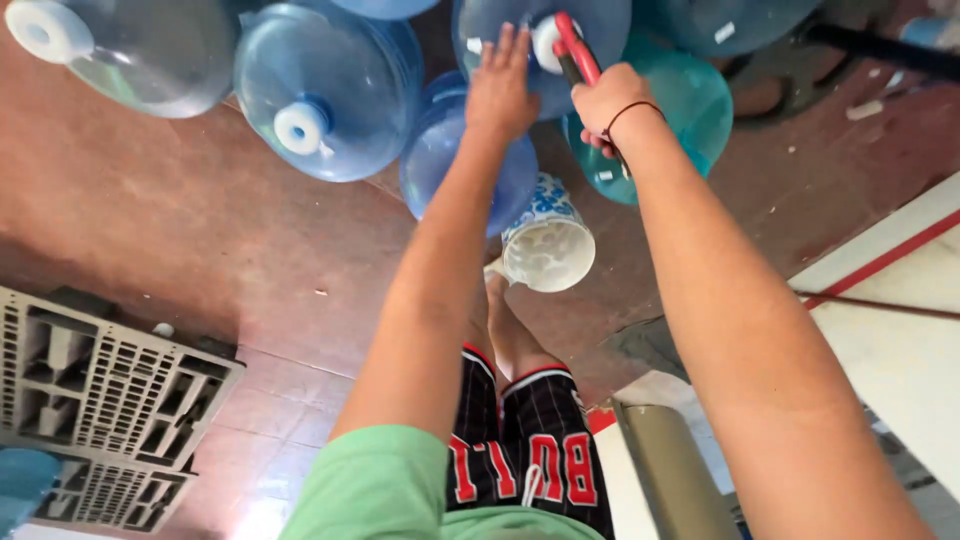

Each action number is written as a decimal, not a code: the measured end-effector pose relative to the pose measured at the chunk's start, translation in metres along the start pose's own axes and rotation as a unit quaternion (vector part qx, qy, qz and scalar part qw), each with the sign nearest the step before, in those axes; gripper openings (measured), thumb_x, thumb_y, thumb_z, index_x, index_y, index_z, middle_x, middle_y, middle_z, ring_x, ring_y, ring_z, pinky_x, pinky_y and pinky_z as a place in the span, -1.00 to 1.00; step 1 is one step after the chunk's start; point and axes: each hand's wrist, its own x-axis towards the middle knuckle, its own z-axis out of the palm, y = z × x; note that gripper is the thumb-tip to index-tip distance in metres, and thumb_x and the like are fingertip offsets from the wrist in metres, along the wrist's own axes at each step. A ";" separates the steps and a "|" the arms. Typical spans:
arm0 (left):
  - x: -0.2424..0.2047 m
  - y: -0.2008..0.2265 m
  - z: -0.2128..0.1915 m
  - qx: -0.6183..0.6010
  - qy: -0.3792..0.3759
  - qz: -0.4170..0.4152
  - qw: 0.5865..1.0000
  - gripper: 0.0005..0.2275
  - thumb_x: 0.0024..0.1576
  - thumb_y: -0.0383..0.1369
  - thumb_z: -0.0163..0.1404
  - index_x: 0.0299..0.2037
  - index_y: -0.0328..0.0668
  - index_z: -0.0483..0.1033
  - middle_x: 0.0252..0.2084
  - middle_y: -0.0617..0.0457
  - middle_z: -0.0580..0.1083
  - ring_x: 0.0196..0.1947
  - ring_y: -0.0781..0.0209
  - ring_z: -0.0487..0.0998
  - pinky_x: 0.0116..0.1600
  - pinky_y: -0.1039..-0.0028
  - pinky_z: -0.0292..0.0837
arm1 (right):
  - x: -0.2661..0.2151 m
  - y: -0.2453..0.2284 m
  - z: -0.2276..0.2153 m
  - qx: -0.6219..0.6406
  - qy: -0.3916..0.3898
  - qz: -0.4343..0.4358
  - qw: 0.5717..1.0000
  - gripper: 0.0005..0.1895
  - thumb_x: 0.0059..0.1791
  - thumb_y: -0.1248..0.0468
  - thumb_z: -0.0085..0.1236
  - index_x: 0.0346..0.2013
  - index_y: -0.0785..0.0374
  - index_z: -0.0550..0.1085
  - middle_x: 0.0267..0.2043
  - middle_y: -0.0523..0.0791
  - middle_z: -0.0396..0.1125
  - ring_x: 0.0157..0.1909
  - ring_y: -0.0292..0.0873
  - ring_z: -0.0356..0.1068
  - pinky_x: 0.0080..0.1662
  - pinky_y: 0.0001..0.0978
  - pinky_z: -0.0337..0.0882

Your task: The person uses a red-handled tool to pry off plastic caps from a large collection of water jugs in a warehouse setting.

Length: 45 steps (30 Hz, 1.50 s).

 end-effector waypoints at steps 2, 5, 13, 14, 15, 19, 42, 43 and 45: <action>0.007 -0.004 0.029 -0.026 0.023 -0.006 0.999 -0.18 -0.05 -0.31 0.10 0.47 -0.03 -0.05 0.52 -0.01 -0.02 0.45 -0.30 0.11 0.29 0.04 0.32 | 0.025 -0.008 0.012 0.040 -0.015 0.032 0.999 -0.76 -0.01 0.22 -0.20 -0.23 0.29 0.40 -0.63 -0.02 0.26 -0.74 -0.24 0.13 -0.69 -0.41 0.10; 0.003 0.011 0.005 -0.046 0.000 -0.048 0.998 -0.22 0.01 -0.37 0.00 0.48 0.02 -0.12 0.54 0.15 -0.11 0.50 -0.14 0.02 0.33 0.05 0.27 | 0.102 0.014 0.060 0.040 0.080 -0.007 0.996 -0.72 -0.06 0.16 -0.11 -0.32 0.30 0.47 -0.45 0.07 0.33 -0.41 -0.01 0.29 -0.41 -0.20 0.22; -0.005 0.008 -0.005 -0.037 0.016 -0.061 0.997 -0.03 -0.09 -0.06 0.29 0.45 -0.08 -0.10 0.53 -0.03 -0.02 0.48 -0.13 0.12 0.25 -0.04 0.33 | 0.144 0.081 0.172 0.124 0.393 -0.206 0.887 -0.55 0.01 -0.06 -0.03 -0.43 0.24 0.58 -0.50 0.11 0.44 -0.39 0.30 0.41 -0.36 0.12 0.27; -0.005 0.006 -0.012 -0.022 -0.034 -0.073 0.996 -0.16 0.06 -0.12 0.10 0.48 0.01 -0.20 0.55 0.12 -0.17 0.52 -0.04 -0.03 0.32 0.03 0.23 | 0.141 0.078 0.171 0.177 0.377 -0.256 0.872 -0.56 0.04 -0.05 -0.04 -0.37 0.26 0.55 -0.52 0.07 0.41 -0.44 0.20 0.37 -0.36 0.01 0.27; -0.002 0.015 -0.015 -0.004 -0.092 -0.056 0.994 -0.28 0.21 -0.18 -0.10 0.51 0.10 -0.29 0.57 0.26 -0.31 0.57 0.05 -0.19 0.40 0.10 0.13 | 0.137 0.083 0.167 0.239 0.381 -0.285 0.847 -0.58 0.07 -0.03 -0.05 -0.30 0.28 0.51 -0.54 0.03 0.37 -0.49 0.10 0.33 -0.35 -0.10 0.27; 0.000 -0.005 0.017 0.063 -0.106 -0.013 0.992 0.03 -0.07 -0.27 0.21 0.53 -0.04 -0.34 0.58 0.02 -0.27 0.55 -0.10 -0.07 0.35 -0.03 0.31 | 0.187 0.131 0.195 0.251 0.409 -0.336 0.810 -0.69 0.08 0.13 0.18 -0.49 0.20 0.44 -0.65 0.04 0.27 -0.53 0.04 0.40 -0.44 -0.37 0.26; -0.368 0.090 0.069 0.147 -0.188 0.012 0.971 -0.18 0.09 0.00 0.07 0.51 0.06 -0.12 0.54 -0.10 -0.08 0.51 -0.17 -0.09 0.44 -0.14 -0.04 | -0.066 0.646 0.409 0.225 0.017 0.074 0.971 -0.41 -0.04 -0.29 0.07 -0.42 0.22 0.49 -0.68 0.02 0.37 -0.56 0.02 0.49 -0.42 -0.21 0.49; -0.366 0.076 0.063 0.150 -0.184 0.008 0.971 -0.18 0.09 0.00 0.07 0.51 0.06 -0.12 0.54 -0.10 -0.08 0.51 -0.17 -0.09 0.44 -0.14 -0.04 | -0.060 0.643 0.407 0.226 0.015 0.068 0.972 -0.41 -0.04 -0.29 0.07 -0.42 0.22 0.49 -0.68 0.02 0.37 -0.56 0.02 0.49 -0.42 -0.21 0.49; -0.356 0.046 0.046 0.164 -0.112 0.022 0.980 -0.16 0.05 -0.03 0.14 0.50 0.01 -0.05 0.54 -0.09 -0.07 0.49 -0.19 0.00 0.41 -0.15 0.07 | -0.047 0.629 0.399 0.201 0.017 0.035 0.979 -0.34 -0.03 -0.31 -0.01 -0.69 0.17 0.45 -0.82 -0.08 0.29 -0.67 -0.05 0.43 -0.50 -0.31 0.39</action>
